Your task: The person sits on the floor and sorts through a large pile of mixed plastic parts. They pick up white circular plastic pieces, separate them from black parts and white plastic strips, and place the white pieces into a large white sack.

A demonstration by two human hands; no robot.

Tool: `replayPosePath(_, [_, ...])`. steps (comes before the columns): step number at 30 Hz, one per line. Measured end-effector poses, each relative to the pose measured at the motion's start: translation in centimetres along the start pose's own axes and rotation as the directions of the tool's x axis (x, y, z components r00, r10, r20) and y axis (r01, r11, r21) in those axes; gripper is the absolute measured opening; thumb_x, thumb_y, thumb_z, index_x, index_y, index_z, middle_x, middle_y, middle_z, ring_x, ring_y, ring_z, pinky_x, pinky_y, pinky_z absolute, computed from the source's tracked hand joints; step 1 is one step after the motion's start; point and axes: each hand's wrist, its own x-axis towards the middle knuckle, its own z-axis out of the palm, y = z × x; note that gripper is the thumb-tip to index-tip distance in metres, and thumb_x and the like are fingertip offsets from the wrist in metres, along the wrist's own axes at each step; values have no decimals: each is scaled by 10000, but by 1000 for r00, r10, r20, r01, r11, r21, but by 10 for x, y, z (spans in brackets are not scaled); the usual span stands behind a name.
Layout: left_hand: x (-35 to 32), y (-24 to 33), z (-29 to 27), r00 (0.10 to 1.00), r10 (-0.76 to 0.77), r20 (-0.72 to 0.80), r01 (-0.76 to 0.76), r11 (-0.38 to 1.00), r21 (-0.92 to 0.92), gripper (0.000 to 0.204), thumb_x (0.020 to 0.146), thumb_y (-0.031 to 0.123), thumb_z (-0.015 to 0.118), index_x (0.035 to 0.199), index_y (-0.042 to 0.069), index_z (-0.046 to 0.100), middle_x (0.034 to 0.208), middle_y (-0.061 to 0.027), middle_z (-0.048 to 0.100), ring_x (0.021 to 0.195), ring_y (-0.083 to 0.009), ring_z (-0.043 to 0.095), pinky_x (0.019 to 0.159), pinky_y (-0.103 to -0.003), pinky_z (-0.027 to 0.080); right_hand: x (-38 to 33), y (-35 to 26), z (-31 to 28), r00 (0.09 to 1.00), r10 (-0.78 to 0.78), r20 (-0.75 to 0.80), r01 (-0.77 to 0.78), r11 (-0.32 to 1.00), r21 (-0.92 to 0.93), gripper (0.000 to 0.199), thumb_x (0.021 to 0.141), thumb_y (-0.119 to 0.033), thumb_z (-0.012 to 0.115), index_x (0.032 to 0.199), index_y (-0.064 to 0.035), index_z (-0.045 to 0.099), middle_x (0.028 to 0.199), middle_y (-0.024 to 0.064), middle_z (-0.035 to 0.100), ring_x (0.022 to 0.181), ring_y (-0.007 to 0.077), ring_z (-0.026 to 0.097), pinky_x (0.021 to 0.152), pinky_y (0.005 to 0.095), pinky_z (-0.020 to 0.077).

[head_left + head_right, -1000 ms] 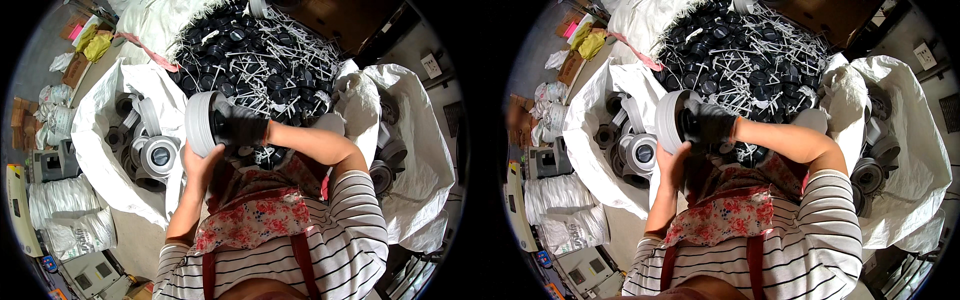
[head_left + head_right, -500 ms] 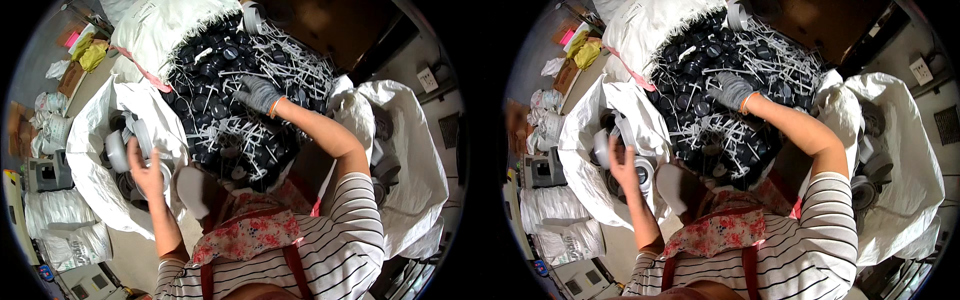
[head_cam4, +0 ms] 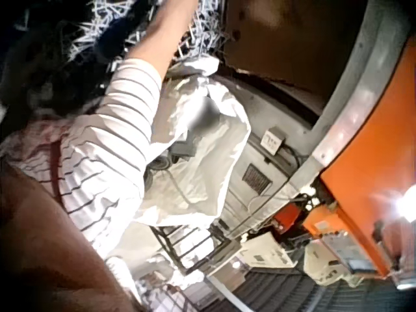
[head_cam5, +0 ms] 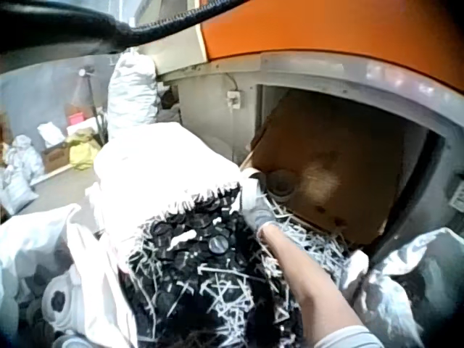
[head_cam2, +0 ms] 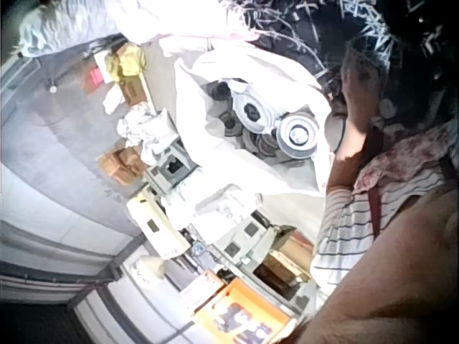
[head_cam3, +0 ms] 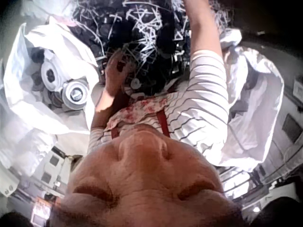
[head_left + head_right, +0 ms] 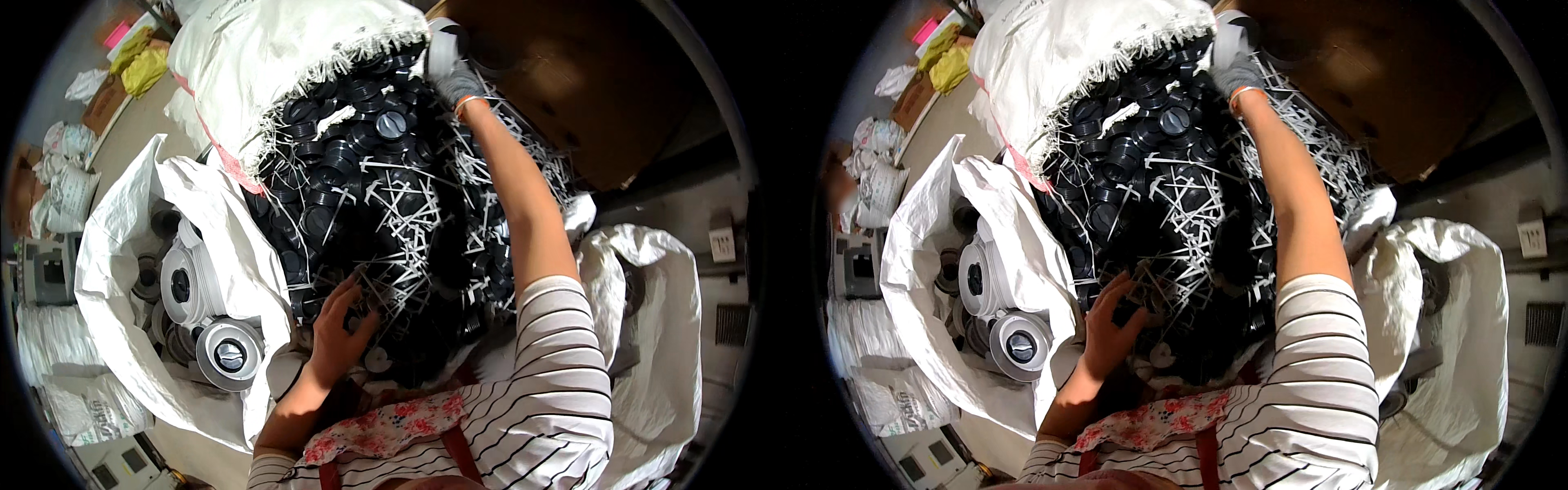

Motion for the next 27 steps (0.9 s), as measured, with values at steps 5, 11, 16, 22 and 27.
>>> replayPosePath(5, [10, 7, -3, 986, -162, 38, 163, 987, -13, 462, 757, 76, 695, 1188, -27, 564, 1299, -211, 517, 1194, -308, 522, 971, -375, 428, 38, 14, 24, 974, 220, -60, -217, 974, 62, 795, 755, -339, 655, 1402, -53, 293, 1281, 254, 490, 1190, 333, 511, 1007, 373, 406])
replayPosePath(11, [20, 7, -1, 982, -173, 69, 173, 985, 11, 446, 761, 58, 704, 1171, -47, 565, 1286, -239, 511, 1171, -324, 539, 960, -373, 442, -9, 11, 12, 958, -39, 285, 113, 962, -249, 611, 811, -369, 610, 1305, -59, 428, 1170, 242, 561, 1133, 330, 549, 985, 384, 416])
replayPosePath(16, [17, 11, -4, 988, -152, 39, 153, 988, -16, 447, 754, 41, 685, 1174, -53, 563, 1288, -232, 515, 1138, -298, 554, 936, -355, 445, -98, -29, -62, 747, -385, 542, 454, 891, 7, 473, 854, -429, 576, 1162, -70, 557, 977, 187, 627, 938, 311, 594, 886, 393, 452])
replayPosePath(22, [21, 14, -3, 992, -128, 10, 128, 991, -26, 430, 746, 15, 683, 1152, -65, 566, 1237, -244, 545, 1150, -330, 554, 955, -364, 439, -49, -14, -93, 966, -233, 114, 223, 970, 97, 393, 875, -409, 608, 904, -24, 681, 799, 173, 654, 727, 271, 634, 691, 363, 498])
replayPosePath(27, [24, -15, 2, 971, -235, 31, 237, 970, -50, 420, 723, 15, 696, 1123, -46, 583, 1185, -232, 579, 1122, -316, 573, 938, -371, 449, 87, 95, -24, 984, -93, -154, 59, 975, -215, 369, 838, -403, 577, 951, -64, 670, 985, 209, 636, 933, 383, 600, 838, 429, 478])
